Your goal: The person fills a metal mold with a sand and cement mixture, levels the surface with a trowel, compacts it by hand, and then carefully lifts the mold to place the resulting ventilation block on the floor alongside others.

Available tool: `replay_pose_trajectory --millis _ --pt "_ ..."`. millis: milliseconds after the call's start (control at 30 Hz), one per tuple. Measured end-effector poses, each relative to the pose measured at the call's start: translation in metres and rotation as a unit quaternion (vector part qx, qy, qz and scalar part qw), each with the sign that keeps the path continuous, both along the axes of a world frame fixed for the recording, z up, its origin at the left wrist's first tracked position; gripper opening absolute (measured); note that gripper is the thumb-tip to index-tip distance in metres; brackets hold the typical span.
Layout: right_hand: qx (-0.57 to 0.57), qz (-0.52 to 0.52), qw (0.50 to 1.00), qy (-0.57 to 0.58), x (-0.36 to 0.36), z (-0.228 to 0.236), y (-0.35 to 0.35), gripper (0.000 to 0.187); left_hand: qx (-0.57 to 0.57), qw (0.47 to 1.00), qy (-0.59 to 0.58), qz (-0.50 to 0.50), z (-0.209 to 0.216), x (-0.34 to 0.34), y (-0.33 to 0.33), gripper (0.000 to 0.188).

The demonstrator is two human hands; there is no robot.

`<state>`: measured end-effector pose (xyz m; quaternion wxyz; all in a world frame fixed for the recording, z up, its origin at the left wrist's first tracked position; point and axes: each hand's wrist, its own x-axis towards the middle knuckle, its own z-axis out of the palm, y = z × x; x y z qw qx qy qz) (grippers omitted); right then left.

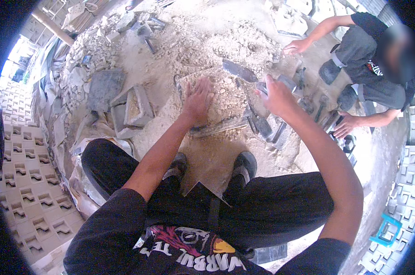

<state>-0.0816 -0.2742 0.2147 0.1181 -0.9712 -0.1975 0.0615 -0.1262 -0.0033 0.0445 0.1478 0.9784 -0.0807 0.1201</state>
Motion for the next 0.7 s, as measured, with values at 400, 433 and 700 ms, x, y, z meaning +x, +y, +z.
replay_pose_trajectory --millis 400,433,700 --pt "-0.035 -0.032 0.999 -0.006 -0.017 0.004 -0.03 0.053 -0.018 0.996 0.081 0.04 -0.002 0.051 0.029 0.06" --pt "-0.024 -0.023 0.999 -0.007 -0.015 0.003 -0.031 0.052 -0.042 0.995 0.075 0.046 -0.003 0.047 0.029 0.061" --pt "0.039 0.011 0.999 -0.024 0.007 0.001 -0.01 0.037 -0.066 0.998 -0.008 0.016 -0.012 -0.013 0.002 0.062"
